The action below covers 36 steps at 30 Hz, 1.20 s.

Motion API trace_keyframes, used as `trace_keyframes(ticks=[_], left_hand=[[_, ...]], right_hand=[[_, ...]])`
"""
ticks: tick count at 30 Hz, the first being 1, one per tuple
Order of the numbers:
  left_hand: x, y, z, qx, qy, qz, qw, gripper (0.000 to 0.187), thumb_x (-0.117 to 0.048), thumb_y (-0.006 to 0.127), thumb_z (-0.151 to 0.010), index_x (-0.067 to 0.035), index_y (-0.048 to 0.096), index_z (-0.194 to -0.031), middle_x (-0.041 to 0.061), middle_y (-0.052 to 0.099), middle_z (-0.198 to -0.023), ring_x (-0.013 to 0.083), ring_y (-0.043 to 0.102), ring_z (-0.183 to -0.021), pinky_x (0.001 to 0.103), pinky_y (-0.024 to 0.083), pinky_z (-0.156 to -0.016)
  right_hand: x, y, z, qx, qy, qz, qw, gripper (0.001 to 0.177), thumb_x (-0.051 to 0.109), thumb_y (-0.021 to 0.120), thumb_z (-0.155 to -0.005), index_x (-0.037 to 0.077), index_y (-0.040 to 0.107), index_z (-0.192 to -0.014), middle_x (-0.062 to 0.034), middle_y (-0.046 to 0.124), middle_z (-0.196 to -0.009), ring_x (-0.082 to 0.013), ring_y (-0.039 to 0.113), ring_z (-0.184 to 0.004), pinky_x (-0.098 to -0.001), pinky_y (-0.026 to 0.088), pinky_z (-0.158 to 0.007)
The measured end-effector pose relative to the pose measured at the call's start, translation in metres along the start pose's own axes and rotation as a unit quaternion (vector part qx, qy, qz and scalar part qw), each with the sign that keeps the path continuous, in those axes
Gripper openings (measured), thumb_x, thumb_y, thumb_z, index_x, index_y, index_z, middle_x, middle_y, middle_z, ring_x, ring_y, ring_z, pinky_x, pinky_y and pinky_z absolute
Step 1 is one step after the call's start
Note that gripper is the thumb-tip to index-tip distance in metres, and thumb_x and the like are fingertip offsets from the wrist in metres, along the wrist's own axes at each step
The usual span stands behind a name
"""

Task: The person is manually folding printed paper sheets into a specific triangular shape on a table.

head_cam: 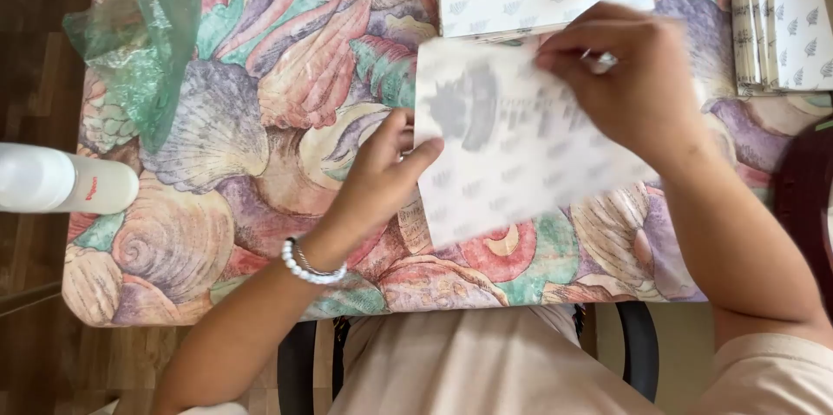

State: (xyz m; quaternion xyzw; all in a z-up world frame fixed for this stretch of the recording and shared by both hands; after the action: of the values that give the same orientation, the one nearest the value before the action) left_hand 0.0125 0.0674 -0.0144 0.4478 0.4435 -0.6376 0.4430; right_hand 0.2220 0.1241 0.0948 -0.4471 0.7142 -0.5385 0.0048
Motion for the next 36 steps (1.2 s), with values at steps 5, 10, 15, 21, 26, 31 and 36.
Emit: trace_keyframes(ticks=[5, 10, 15, 21, 26, 31, 36], left_hand=[[0.011, -0.024, -0.052, -0.013, 0.092, -0.201, 0.975, 0.061, -0.034, 0.061, -0.098, -0.007, 0.039, -0.147, 0.015, 0.062, -0.132, 0.0206, 0.071, -0.103, 0.021, 0.066, -0.069], [0.002, -0.026, -0.093, 0.017, 0.180, -0.295, 0.938, 0.027, -0.017, 0.074, -0.093, -0.011, 0.075, -0.120, 0.013, 0.075, -0.098, 0.0291, 0.075, -0.086, 0.041, 0.060, -0.075], [0.016, -0.014, -0.127, 0.044, 0.177, -0.457, 0.870, 0.013, -0.019, 0.078, -0.086, -0.026, 0.082, -0.098, -0.003, 0.073, -0.083, 0.0234, 0.074, -0.085, 0.043, 0.058, -0.079], [0.009, -0.010, -0.122, 0.075, 0.205, -0.486, 0.846, 0.011, -0.014, 0.080, -0.082, -0.022, 0.080, -0.090, 0.002, 0.071, -0.083, 0.0306, 0.072, -0.087, 0.049, 0.058, -0.081], [0.013, -0.009, -0.123, 0.079, 0.225, -0.465, 0.852, 0.010, -0.011, 0.080, -0.083, -0.019, 0.080, -0.089, 0.004, 0.070, -0.080, 0.0310, 0.071, -0.085, 0.048, 0.058, -0.082], [0.011, -0.013, -0.121, 0.077, 0.214, -0.410, 0.883, 0.013, -0.006, 0.079, -0.083, -0.016, 0.080, -0.091, 0.004, 0.069, -0.080, 0.0275, 0.071, -0.083, 0.042, 0.058, -0.080], [0.016, -0.014, -0.124, 0.073, 0.221, -0.384, 0.894, 0.014, -0.004, 0.079, -0.082, -0.014, 0.080, -0.090, 0.006, 0.068, -0.079, 0.0274, 0.071, -0.081, 0.041, 0.058, -0.078]], right_hand=[[-0.069, 0.078, 0.009, 0.172, 0.193, -0.002, 0.966, 0.010, 0.012, 0.076, -0.095, 0.009, 0.082, -0.103, -0.0051, 0.074, -0.095, -0.0200, 0.066, -0.076, -0.0353, 0.057, -0.073], [-0.076, 0.094, 0.018, 0.129, 0.141, -0.011, 0.981, 0.014, 0.001, 0.077, -0.085, 0.002, 0.080, -0.098, -0.0158, 0.074, -0.090, -0.0341, 0.072, -0.084, -0.0435, 0.057, -0.074], [-0.084, 0.101, 0.018, 0.110, 0.112, 0.004, 0.988, 0.012, 0.002, 0.079, -0.083, 0.003, 0.082, -0.095, -0.0139, 0.074, -0.087, -0.0323, 0.072, -0.079, -0.0436, 0.056, -0.070], [-0.090, 0.104, 0.019, 0.120, 0.117, -0.010, 0.986, 0.015, 0.005, 0.079, -0.085, 0.006, 0.082, -0.100, -0.0121, 0.074, -0.089, -0.0296, 0.073, -0.082, -0.0372, 0.059, -0.072], [-0.092, 0.108, 0.021, 0.126, 0.109, 0.028, 0.986, 0.015, 0.006, 0.079, -0.087, 0.008, 0.082, -0.101, -0.0081, 0.073, -0.090, -0.0248, 0.073, -0.083, -0.0346, 0.059, -0.071], [-0.093, 0.110, 0.020, 0.128, 0.108, 0.031, 0.985, 0.013, 0.008, 0.079, -0.088, 0.010, 0.082, -0.100, -0.0066, 0.073, -0.089, -0.0234, 0.072, -0.081, -0.0348, 0.058, -0.069], [-0.089, 0.109, 0.020, 0.126, 0.108, 0.030, 0.986, 0.013, 0.008, 0.079, -0.087, 0.009, 0.082, -0.100, -0.0075, 0.073, -0.090, -0.0249, 0.072, -0.081, -0.0366, 0.057, -0.069]])
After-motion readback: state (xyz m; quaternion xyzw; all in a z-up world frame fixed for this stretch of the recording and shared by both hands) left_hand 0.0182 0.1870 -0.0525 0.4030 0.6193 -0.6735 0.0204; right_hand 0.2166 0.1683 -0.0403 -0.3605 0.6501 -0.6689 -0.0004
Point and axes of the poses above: each hand's wrist, its own z-axis away from the middle knuckle, its own y-axis out of the palm, x = y × z, the point moved 7 cm from there along -z, towards the middle knuckle
